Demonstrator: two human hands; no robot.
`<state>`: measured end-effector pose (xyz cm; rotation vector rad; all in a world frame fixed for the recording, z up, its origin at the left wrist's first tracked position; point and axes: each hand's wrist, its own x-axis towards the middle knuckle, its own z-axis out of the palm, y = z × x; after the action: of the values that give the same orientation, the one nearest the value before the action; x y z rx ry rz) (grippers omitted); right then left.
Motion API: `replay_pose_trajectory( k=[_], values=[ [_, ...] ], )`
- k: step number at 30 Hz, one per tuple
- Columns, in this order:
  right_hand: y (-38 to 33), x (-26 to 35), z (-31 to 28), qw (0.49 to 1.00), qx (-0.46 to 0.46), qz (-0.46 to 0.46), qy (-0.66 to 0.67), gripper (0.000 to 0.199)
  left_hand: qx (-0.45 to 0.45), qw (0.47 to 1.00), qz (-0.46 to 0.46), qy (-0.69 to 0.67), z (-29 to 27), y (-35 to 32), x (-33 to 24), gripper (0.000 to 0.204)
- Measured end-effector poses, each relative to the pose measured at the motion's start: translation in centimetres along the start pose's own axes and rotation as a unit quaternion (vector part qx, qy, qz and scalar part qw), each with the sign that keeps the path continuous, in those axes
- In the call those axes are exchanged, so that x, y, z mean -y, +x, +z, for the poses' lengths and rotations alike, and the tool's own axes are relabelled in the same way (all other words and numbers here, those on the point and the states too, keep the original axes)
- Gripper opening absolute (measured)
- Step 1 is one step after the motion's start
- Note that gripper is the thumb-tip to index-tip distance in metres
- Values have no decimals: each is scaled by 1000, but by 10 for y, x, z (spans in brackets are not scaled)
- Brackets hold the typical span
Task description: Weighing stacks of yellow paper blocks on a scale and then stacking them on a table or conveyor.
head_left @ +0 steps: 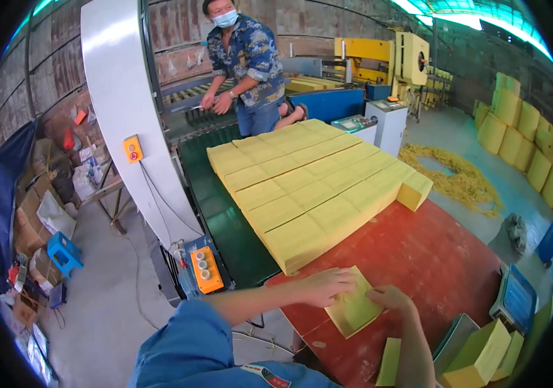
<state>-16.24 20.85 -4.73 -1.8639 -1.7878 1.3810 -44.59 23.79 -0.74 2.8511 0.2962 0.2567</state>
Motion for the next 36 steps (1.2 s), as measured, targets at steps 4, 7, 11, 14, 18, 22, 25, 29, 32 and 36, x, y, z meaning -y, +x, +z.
replay_pose_trajectory(
  k=[4,7,11,14,18,22,25,29,32,36],
  values=[
    [-57,17,54,990,-140,-4,-34,51,-405,832,-311,-214,54,-53,-52,41],
    [-64,25,93,977,-199,-53,-60,48,-334,727,-440,-407,112,-103,-55,42],
    [-66,67,126,974,-223,-13,-42,53,-244,530,-482,-654,84,-135,-76,60],
    [-61,77,144,971,-229,60,-38,57,-173,520,-504,-667,92,-143,-44,80],
    [-87,72,171,951,-298,83,-10,57,-107,488,-415,-760,93,-135,-34,91],
    [-98,86,201,948,-298,107,30,58,-109,441,-326,-829,88,-144,-48,83],
    [-106,94,216,947,-297,110,49,58,-107,485,-335,-801,74,-152,-66,77],
    [-110,105,229,946,-297,105,73,59,-110,510,-322,-790,90,-170,-55,69],
    [-117,101,234,944,-297,113,84,61,-128,528,-316,-778,97,-170,-54,68],
    [-120,62,251,911,-366,43,185,64,-165,508,-282,-797,109,-171,-53,68]
  ],
)
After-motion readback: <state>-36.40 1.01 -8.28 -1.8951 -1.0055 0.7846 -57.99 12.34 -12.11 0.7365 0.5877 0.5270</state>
